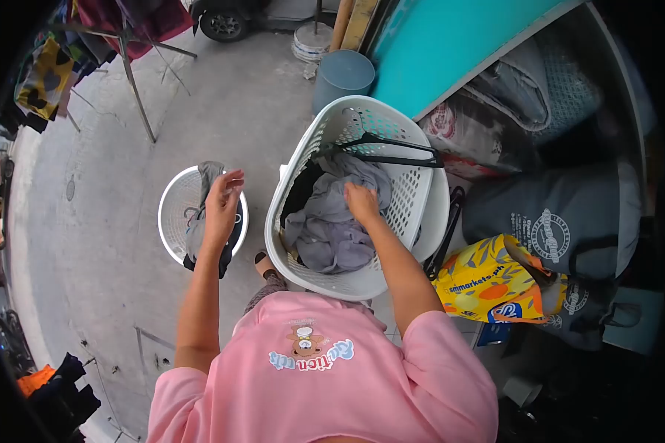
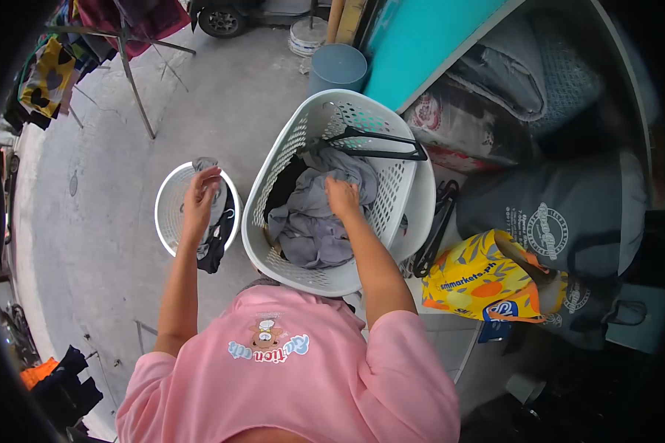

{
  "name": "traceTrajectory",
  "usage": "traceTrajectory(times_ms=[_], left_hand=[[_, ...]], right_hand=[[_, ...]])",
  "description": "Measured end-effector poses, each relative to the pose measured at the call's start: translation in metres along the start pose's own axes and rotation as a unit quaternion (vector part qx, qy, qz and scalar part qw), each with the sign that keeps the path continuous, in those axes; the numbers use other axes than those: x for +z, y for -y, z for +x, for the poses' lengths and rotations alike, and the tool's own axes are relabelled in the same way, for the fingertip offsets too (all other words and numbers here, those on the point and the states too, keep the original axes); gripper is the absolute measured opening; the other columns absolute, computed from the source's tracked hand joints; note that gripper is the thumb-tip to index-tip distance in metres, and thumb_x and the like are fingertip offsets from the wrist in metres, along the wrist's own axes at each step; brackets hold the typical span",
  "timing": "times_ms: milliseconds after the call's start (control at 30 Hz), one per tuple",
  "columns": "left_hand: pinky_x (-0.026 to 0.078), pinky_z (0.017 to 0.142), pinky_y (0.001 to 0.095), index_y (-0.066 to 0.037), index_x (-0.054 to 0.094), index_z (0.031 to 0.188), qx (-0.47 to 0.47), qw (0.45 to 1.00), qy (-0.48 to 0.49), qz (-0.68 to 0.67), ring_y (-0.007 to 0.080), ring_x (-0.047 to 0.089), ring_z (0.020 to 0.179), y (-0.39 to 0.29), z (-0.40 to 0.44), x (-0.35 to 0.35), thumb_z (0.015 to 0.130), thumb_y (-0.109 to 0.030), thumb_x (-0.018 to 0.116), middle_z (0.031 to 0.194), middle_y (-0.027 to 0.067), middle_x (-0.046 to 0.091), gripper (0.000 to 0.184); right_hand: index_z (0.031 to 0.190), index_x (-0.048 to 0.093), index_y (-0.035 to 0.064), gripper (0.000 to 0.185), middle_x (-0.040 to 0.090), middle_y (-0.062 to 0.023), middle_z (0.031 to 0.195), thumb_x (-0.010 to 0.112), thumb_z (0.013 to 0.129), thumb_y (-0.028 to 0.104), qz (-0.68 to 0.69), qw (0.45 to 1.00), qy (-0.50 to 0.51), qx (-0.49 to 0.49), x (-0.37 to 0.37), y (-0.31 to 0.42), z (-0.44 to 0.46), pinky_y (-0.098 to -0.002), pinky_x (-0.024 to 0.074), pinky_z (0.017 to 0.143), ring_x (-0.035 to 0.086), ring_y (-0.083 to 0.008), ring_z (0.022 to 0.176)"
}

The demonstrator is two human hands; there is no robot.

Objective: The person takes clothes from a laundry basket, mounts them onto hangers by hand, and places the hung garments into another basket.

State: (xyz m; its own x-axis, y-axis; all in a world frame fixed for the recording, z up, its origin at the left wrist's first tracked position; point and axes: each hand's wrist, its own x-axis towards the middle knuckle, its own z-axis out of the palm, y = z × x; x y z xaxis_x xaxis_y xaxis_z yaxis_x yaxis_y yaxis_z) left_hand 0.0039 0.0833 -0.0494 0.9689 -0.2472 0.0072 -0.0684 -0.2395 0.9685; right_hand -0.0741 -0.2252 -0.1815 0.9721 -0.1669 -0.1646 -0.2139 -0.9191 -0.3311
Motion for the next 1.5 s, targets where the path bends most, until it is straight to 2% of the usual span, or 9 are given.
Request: traceTrajectory(times_ms=[167,333,500,700,867,1000,1133,1267,1500], left_hand=[[0.045,0.083,0.0314,-0.004,0.053,0.114,-0.008,0.972,0.234,0.012,0.0198,0.057,0.097,-0.049,-0.002,0.080,0.084,-0.007,0.055,0.104,0.0100,0.060,0.030],[0.043,0.080,0.0357,-0.005,0.054,0.110,0.276,0.936,0.112,0.189,0.0301,0.056,0.093,-0.059,-0.006,0.139,0.082,-0.019,0.060,0.099,0.0138,0.058,0.032],[0.039,0.071,0.0243,-0.003,0.053,0.097,0.103,0.978,0.169,-0.057,0.0114,0.048,0.077,-0.113,0.038,0.113,0.088,-0.019,0.054,0.081,0.0011,0.053,0.018],[0.036,0.075,0.0192,0.000,0.055,0.098,0.253,0.956,0.119,-0.091,0.0042,0.044,0.084,-0.211,0.067,0.074,0.090,-0.017,0.051,0.085,-0.0025,0.054,0.019],[0.040,0.076,0.0238,-0.003,0.055,0.103,0.296,0.951,-0.061,0.065,0.0116,0.053,0.089,-0.183,0.070,0.090,0.088,-0.014,0.052,0.094,0.0051,0.058,0.019],[0.044,0.069,0.0310,-0.001,0.052,0.101,0.293,0.948,0.102,-0.066,0.0182,0.054,0.078,-0.171,0.000,0.100,0.081,-0.040,0.059,0.087,0.0092,0.055,0.044],[0.043,0.066,0.0308,-0.001,0.051,0.098,0.329,0.936,0.074,0.099,0.0186,0.053,0.075,-0.160,-0.023,0.120,0.080,-0.028,0.063,0.082,0.0103,0.054,0.035],[0.039,0.064,0.0227,0.000,0.049,0.096,0.168,0.967,0.140,-0.133,0.0078,0.045,0.072,-0.162,0.022,0.095,0.087,-0.008,0.050,0.075,0.0003,0.048,0.012],[0.038,0.071,0.0208,0.001,0.054,0.093,0.189,0.974,0.123,-0.011,0.0081,0.046,0.076,-0.182,0.063,0.069,0.088,-0.008,0.049,0.078,0.0004,0.052,0.012]], right_hand=[[0.095,0.051,0.0095,0.012,0.058,-0.0047,0.083,0.054,0.084,0.014,0.456,0.890,-0.013,0.033,-0.108,0.017,-0.013,-0.0289,0.0399,0.065,0.055,-0.0142,0.075],[0.105,0.044,0.0102,0.022,0.059,-0.0039,0.090,0.050,0.084,0.005,0.703,0.710,-0.002,-0.052,-0.229,0.069,-0.052,-0.0242,0.0408,0.064,0.054,-0.0114,0.079],[0.109,0.035,0.0107,0.041,0.053,-0.0074,0.099,0.042,0.076,-0.012,0.733,0.556,-0.259,-0.293,-0.304,0.064,-0.075,-0.0293,0.0458,0.075,0.053,-0.0154,0.090],[0.103,0.036,0.0064,0.046,0.049,-0.0089,0.092,0.066,0.069,-0.002,0.101,0.719,-0.651,-0.220,-0.303,0.060,-0.065,-0.0392,0.0377,0.084,0.048,-0.0258,0.089],[0.102,0.040,0.0052,0.054,0.043,-0.0156,0.102,0.073,0.060,0.016,0.134,0.801,-0.549,-0.198,-0.295,0.098,-0.066,-0.0465,0.0265,0.090,0.039,-0.0358,0.100],[0.102,0.045,0.0059,0.053,0.043,-0.0132,0.093,0.072,0.057,0.014,0.106,0.825,-0.521,-0.192,-0.292,0.126,-0.078,-0.0479,0.0313,0.086,0.042,-0.0350,0.098],[0.104,0.045,0.0084,0.051,0.047,-0.0101,0.094,0.072,0.061,0.017,-0.054,0.830,-0.532,-0.160,-0.285,0.134,-0.077,-0.0461,0.0340,0.080,0.045,-0.0321,0.096],[0.101,0.044,0.0092,0.046,0.053,-0.0061,0.095,0.072,0.067,0.022,-0.061,0.796,-0.562,-0.215,-0.292,0.090,-0.066,-0.0454,0.0340,0.079,0.048,-0.0298,0.095],[0.097,0.053,0.0080,0.033,0.060,-0.0050,0.086,0.068,0.072,0.024,-0.044,0.931,-0.263,-0.249,-0.290,0.042,-0.094,-0.0378,0.0439,0.073,0.054,-0.0227,0.082]])
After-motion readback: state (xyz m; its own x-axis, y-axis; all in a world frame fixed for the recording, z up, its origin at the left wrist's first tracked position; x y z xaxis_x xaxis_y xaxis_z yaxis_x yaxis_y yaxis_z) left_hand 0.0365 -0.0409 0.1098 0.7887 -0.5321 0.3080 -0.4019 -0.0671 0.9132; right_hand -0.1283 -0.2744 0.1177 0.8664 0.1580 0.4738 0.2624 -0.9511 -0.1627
